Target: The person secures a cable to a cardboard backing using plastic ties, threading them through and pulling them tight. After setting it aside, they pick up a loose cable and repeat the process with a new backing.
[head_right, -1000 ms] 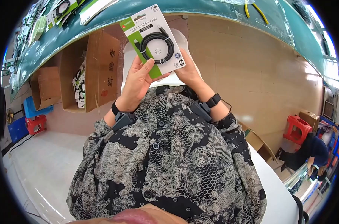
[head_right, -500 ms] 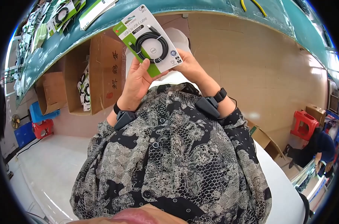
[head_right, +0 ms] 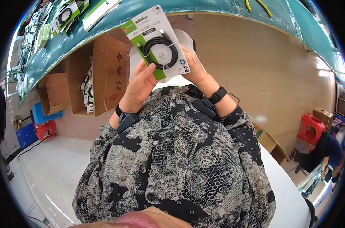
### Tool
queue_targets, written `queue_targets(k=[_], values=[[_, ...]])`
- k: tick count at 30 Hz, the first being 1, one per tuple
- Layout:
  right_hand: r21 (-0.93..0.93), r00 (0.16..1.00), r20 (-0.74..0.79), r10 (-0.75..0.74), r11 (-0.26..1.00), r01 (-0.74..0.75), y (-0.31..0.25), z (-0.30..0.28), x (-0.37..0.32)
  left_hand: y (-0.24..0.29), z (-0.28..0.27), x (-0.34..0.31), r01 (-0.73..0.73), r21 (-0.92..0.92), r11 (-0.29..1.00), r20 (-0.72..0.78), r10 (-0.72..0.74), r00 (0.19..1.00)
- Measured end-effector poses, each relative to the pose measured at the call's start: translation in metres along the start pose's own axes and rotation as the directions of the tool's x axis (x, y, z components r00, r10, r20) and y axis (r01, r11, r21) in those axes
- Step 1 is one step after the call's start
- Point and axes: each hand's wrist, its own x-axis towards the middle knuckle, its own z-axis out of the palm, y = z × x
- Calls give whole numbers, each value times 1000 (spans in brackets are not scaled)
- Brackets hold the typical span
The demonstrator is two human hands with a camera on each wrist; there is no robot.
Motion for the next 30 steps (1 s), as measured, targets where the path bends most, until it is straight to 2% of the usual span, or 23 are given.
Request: queue_targets(k=[3,6,8,11,15,19,23,26,30], values=[[109,998,33,55,992,-58,11,3,-7,-1,-4,3,21,-61,998,29,-19,999],[-41,998,-66,23,999,-26,13,4,-10,1,-4,4,-5,-37,999,44,6,999],[-72,996,-83,5,997,-11,5,2,-8,0,-2,2,-13,-32,999,47,14,999],[-142,991,-124,-44,989,26,-2,-5,-2,-1,1,4,54,-54,997,27,-53,998],[-142,999,-36,-9,990,4,-2,-9,-4,-4,-3,2,73,-56,996,25,-72,997],[-276,992,5,-126,953,122,1,-8,-2,-9,-9,1,72,-57,996,17,-71,997],[-217,999,-7,-32,976,29,3,-5,-4,-7,-17,4,75,-41,996,-3,-75,997],[-364,992,100,-77,925,109,11,-5,-11,-8,-15,5,44,-30,999,-42,-45,998],[-416,986,92,-140,894,166,-7,-14,0,-9,-8,3,46,-33,998,-74,-49,996]])
